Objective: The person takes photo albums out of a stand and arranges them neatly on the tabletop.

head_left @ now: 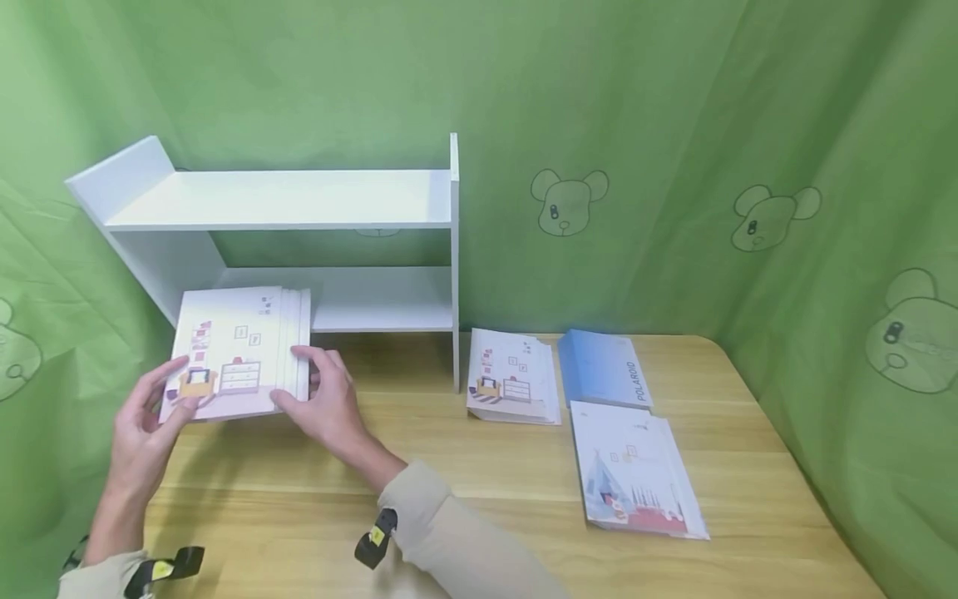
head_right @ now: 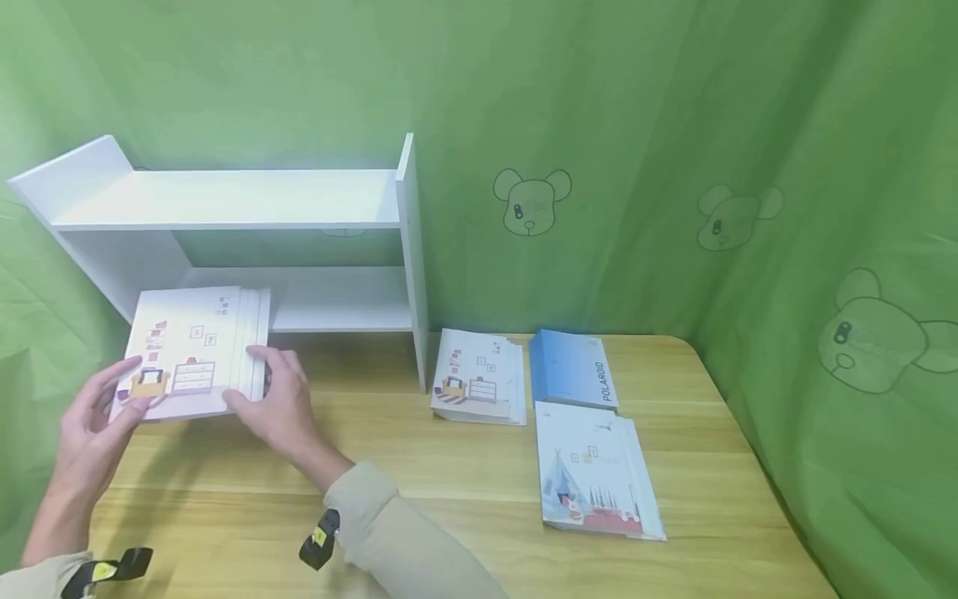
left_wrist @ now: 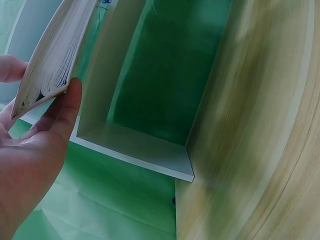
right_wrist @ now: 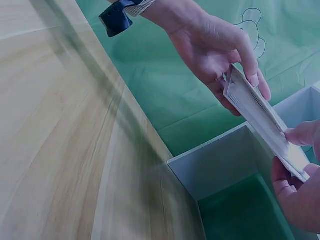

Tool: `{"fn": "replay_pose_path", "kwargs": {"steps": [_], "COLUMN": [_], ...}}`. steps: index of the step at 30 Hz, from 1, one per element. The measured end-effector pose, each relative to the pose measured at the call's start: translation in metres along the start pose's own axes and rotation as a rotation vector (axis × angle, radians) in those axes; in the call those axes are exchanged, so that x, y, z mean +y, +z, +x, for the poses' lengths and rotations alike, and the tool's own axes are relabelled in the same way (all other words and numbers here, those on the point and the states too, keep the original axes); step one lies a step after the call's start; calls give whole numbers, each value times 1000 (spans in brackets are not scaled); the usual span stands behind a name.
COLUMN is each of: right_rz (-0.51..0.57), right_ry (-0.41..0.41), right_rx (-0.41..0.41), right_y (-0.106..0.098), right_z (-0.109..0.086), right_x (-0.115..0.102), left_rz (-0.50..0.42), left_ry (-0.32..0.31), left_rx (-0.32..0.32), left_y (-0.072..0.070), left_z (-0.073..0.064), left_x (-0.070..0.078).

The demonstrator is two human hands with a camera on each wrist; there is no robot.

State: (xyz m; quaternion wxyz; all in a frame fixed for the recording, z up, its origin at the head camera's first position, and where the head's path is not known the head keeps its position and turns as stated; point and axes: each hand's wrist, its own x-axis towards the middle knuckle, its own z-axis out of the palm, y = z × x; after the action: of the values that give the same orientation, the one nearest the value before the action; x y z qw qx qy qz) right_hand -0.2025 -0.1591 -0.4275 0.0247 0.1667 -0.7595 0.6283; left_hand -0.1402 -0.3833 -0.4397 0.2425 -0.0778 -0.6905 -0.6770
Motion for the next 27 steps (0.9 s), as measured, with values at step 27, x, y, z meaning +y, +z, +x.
{"fn": "replay_pose_path", "kwargs": {"steps": [27], "right_rz": [33], "right_ry": [-27], "right_rx": [-1], "right_y": [-14], "right_z": [-21], "right_x": [3], "left_rz": [10], "left_ry": [13], "left_rx": [-36], "left_y": [11], "left_z": [-15], "left_x": [6]}}
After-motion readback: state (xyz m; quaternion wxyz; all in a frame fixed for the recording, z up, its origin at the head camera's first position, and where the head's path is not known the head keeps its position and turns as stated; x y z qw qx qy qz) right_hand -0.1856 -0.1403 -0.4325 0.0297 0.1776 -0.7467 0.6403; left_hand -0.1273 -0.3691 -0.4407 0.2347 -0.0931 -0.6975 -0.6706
